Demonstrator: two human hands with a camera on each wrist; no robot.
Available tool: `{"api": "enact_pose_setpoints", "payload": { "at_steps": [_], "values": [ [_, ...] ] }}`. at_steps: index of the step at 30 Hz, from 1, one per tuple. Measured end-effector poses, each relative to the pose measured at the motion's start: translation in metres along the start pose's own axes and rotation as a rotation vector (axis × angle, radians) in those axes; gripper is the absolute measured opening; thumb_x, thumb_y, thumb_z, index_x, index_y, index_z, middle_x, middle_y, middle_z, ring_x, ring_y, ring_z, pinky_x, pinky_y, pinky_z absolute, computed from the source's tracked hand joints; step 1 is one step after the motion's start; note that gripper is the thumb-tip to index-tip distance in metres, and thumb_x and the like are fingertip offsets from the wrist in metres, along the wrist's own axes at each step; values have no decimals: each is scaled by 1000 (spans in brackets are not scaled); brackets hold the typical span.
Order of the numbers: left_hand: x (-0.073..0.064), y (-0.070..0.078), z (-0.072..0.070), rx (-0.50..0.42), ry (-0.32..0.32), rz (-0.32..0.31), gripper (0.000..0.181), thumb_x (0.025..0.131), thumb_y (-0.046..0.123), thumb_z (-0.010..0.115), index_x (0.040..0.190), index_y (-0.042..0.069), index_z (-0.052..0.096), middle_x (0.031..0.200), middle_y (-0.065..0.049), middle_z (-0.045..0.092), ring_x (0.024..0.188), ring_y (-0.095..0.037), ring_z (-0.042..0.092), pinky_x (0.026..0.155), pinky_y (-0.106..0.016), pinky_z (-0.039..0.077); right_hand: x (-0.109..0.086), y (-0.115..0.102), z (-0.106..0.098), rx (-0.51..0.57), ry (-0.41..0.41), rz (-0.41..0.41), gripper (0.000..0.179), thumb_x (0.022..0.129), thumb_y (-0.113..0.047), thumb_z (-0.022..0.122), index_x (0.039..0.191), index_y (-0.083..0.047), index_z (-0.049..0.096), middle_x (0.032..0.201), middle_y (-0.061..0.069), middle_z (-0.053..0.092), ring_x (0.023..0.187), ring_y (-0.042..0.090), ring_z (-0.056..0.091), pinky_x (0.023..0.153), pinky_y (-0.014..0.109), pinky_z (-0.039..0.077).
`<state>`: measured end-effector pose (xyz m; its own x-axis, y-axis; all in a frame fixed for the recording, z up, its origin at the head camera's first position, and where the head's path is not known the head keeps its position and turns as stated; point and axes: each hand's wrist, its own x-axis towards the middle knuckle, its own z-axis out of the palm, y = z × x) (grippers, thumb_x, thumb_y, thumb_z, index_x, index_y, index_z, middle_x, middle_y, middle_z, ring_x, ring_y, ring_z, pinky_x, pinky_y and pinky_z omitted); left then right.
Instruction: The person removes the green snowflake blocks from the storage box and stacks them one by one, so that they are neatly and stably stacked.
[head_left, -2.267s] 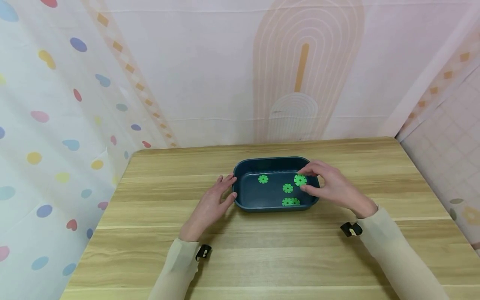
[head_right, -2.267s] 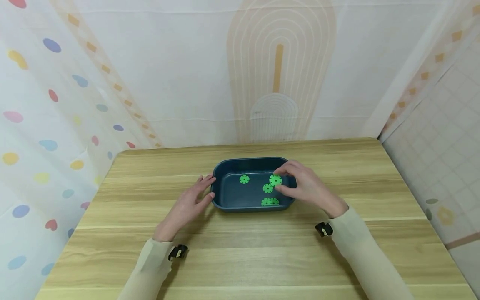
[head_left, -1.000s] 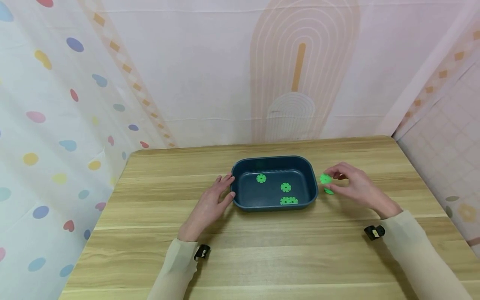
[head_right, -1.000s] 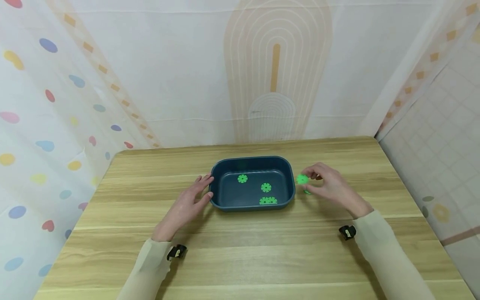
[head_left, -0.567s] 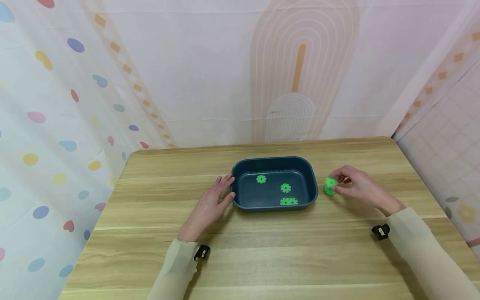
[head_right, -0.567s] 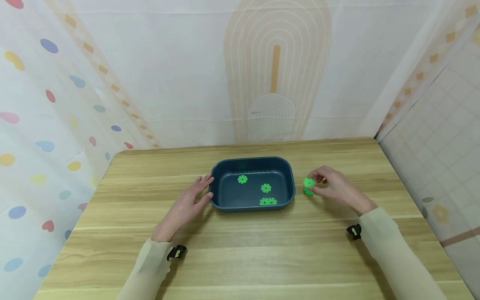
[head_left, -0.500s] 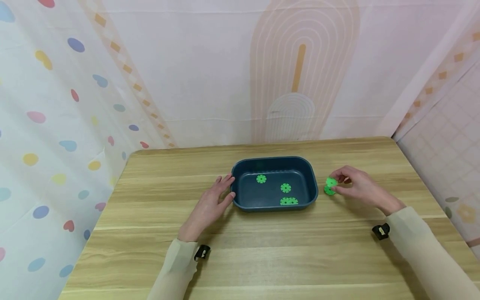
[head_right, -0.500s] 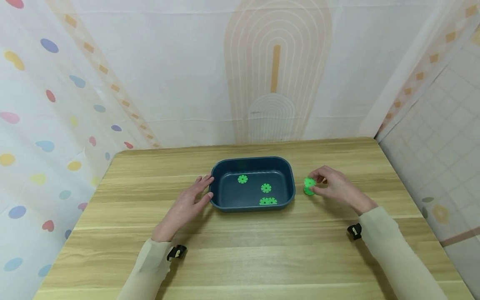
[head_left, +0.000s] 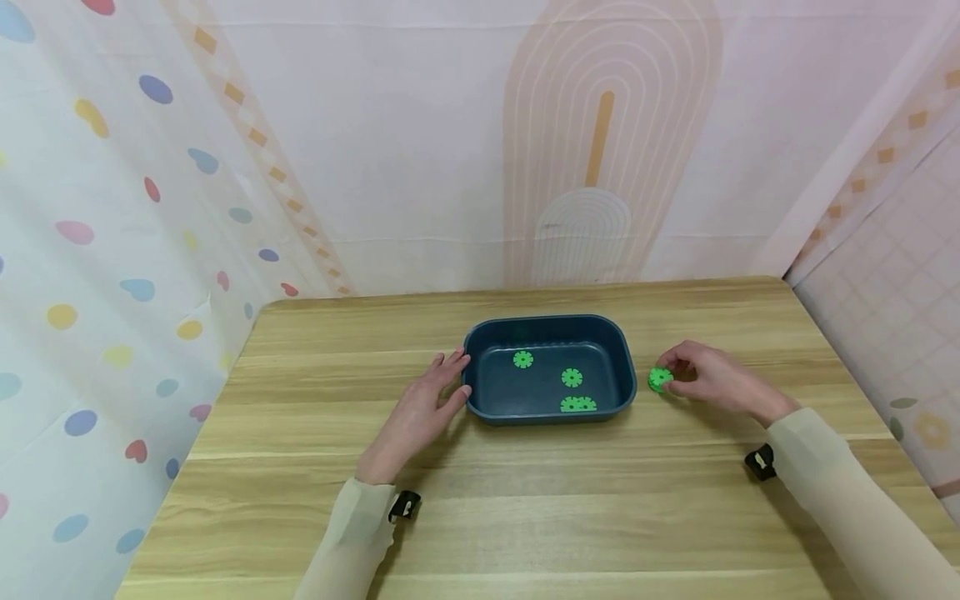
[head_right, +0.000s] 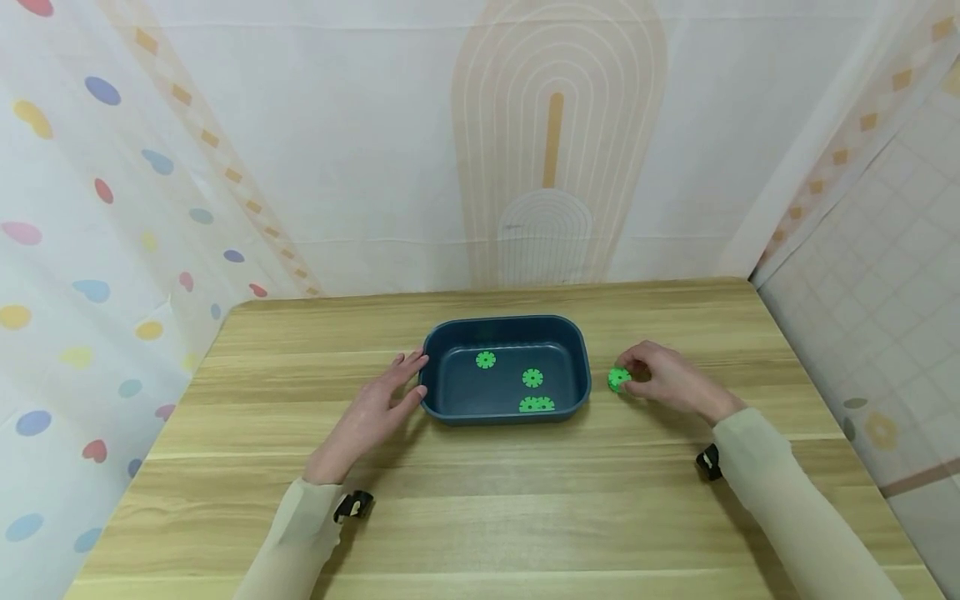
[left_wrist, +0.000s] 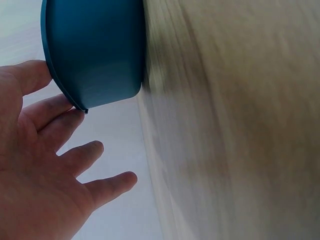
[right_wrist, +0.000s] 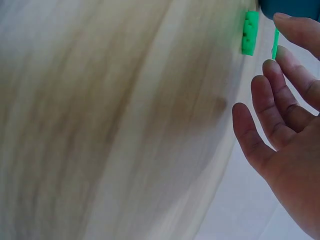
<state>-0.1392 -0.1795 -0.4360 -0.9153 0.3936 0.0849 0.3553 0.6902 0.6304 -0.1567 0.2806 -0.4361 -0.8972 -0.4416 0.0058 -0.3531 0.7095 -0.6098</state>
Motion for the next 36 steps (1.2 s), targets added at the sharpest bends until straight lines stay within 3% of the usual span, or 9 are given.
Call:
{"api": "enact_pose_setpoints", "payload": {
  "at_steps": [36],
  "values": [
    [0,-2,2,-16,24,30,53,109,27,56,157,7,45,165,-6,36,153,-38,27,120,-58,29,4,3,3,22,-40,44,29,93,-11,79,115,4,68,107,9,68,96,21,63,83,35,56]
  ]
}}
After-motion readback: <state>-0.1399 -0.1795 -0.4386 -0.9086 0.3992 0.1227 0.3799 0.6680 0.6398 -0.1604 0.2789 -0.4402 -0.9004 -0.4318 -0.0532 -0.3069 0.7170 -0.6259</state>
